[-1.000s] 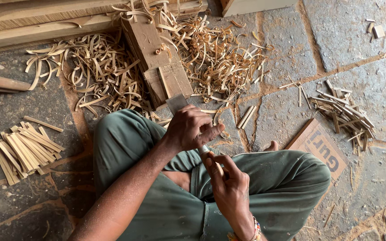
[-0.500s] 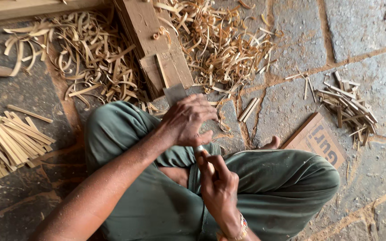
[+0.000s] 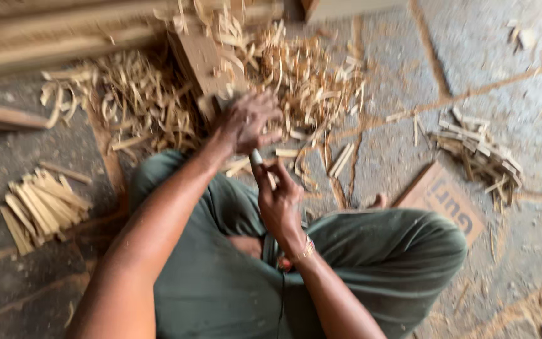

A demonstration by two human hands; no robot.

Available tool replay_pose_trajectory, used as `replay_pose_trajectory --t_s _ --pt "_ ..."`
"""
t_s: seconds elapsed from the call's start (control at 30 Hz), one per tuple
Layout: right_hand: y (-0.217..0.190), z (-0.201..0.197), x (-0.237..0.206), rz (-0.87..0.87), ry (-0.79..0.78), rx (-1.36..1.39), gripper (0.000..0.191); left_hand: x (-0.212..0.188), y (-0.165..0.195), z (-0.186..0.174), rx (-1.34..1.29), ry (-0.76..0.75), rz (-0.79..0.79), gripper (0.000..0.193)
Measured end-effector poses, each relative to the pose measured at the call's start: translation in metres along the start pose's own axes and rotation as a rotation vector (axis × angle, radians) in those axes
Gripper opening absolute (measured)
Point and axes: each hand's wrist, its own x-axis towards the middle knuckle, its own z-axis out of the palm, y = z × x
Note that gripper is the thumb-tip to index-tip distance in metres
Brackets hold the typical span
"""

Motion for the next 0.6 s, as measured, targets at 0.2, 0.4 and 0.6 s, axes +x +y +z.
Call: replay_pose_trajectory --t_s 0.2,0.4,0.6 --pt "0.016 -0.001 0.002 0.179 -0.032 0.202 0.017 -0.011 0.008 0.005 -0.045 0.330 0.007 0.063" --pt "0.045 -0.002 0.002 0.166 0.124 0.480 0.021 -0.056 0.033 -0.026 -0.279 0.799 -0.588 0.030" --pt "0.062 0.005 0.003 0.181 0.170 0.433 0.023 -0.059 0.020 -0.033 -0.034 0.517 -0.874 0.029"
